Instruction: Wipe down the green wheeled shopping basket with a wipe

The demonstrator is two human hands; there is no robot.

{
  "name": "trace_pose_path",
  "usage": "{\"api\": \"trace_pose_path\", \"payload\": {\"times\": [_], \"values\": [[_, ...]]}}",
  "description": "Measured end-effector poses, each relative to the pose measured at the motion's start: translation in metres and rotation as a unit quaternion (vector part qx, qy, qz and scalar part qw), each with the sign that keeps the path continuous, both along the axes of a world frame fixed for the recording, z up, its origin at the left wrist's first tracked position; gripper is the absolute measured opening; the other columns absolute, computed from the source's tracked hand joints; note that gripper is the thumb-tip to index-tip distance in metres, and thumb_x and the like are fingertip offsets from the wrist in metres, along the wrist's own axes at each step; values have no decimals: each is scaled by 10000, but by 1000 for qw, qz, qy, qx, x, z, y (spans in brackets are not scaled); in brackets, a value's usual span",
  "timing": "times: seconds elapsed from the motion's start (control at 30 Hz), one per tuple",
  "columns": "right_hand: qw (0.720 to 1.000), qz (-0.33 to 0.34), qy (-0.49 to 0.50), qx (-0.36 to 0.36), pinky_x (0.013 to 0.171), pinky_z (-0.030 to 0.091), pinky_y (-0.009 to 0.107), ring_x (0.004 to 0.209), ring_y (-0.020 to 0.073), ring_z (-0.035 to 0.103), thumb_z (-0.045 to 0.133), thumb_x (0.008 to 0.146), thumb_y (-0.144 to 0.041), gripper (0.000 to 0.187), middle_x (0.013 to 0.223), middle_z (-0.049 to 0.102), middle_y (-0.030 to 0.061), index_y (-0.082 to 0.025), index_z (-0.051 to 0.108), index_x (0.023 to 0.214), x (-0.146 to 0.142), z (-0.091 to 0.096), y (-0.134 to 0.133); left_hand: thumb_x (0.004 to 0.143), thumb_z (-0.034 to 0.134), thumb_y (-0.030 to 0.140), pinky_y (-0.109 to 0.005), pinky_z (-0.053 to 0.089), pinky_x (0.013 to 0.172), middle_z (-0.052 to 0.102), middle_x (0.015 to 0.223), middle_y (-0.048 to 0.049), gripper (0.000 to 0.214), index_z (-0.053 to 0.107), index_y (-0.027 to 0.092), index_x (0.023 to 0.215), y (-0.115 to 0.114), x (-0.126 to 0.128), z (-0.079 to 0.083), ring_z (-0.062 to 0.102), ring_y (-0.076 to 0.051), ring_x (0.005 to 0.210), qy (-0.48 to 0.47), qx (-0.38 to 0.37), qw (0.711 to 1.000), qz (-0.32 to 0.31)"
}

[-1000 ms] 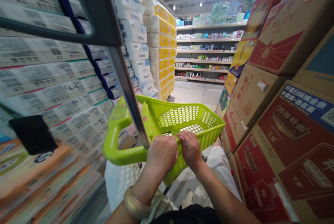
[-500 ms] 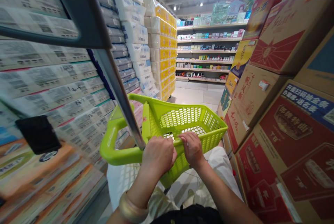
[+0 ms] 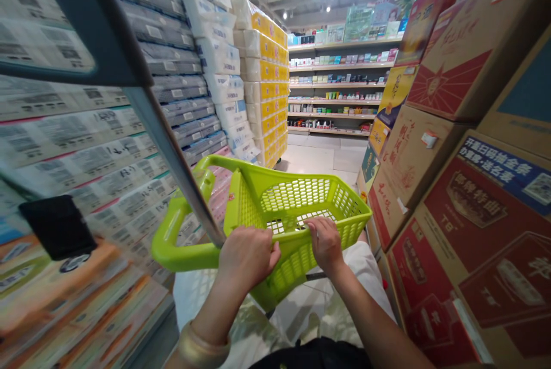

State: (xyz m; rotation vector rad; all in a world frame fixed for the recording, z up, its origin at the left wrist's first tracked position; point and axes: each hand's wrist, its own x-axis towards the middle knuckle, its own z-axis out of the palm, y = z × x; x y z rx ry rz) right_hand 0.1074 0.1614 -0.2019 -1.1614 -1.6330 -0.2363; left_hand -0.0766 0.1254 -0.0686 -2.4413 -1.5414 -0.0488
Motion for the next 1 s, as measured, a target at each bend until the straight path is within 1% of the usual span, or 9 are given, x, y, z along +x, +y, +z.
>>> {"api": "trace_pose_path", "payload": {"times": [0.1,0.23,0.33,0.43,0.53,0.7,0.83,0.93,1.0], "values": [[999,-30,15,-1,791,457,381,831,229,619,382,1006,-211,293,840,703,90,-186,661,923,8,-4,2,880,484,369,-390,502,682,719,725,-134,336,734,170,777,2,-4,2,697,-318,735,15,-7,1000,19],[1000,-3,-5,-12,802,459,345,839,205,622,407,1003,-225,269,843,706,61,-206,660,914,-17,1,-3,873,523,453,-409,512,687,730,788,-155,365,735,158,843,4,-2,7,701,-342,784,21,-54,996,62],[1000,16,-19,-15,814,459,325,859,193,629,417,1002,-238,263,860,712,44,-218,665,914,-20,3,-4,838,611,442,-421,525,771,737,912,-149,377,687,148,1062,6,5,8,695,-335,886,-10,-75,997,26],[1000,-11,-7,-13,822,444,348,858,210,622,403,1006,-229,278,854,709,60,-202,664,916,1,-1,-1,818,655,415,-435,522,846,727,1013,-141,462,621,146,1192,12,20,8,677,-328,962,-24,-73,997,-30],[999,-45,12,-10,833,433,371,862,226,609,388,1008,-213,287,847,701,82,-180,659,920,16,-6,2,826,642,416,-445,530,846,729,998,-141,405,655,152,1132,24,38,4,677,-333,965,-9,-89,994,-55],[1000,-18,-8,-14,853,450,345,888,205,618,410,1002,-238,268,880,707,59,-206,668,937,3,-8,0,828,621,423,-407,550,837,740,999,-136,318,717,166,989,44,60,-11,692,-319,964,25,-135,990,-43],[1000,-16,-6,-18,855,459,346,891,204,625,410,1001,-235,270,886,709,62,-207,673,950,14,-10,1,783,670,406,-412,567,805,747,968,-151,310,738,154,950,47,62,-25,705,-340,919,43,-156,987,-21],[999,-45,12,-16,856,450,371,888,223,617,397,1004,-226,281,866,701,78,-193,670,943,23,-13,2,798,647,371,-438,568,813,745,971,-167,291,743,147,957,46,61,-29,703,-354,928,47,-157,986,-9],[999,-48,12,-17,854,449,368,884,221,615,396,1003,-225,282,862,697,75,-198,668,935,19,-13,2,805,640,350,-438,567,821,745,972,-172,276,745,150,963,46,62,-29,704,-349,934,48,-158,986,-5]]}}
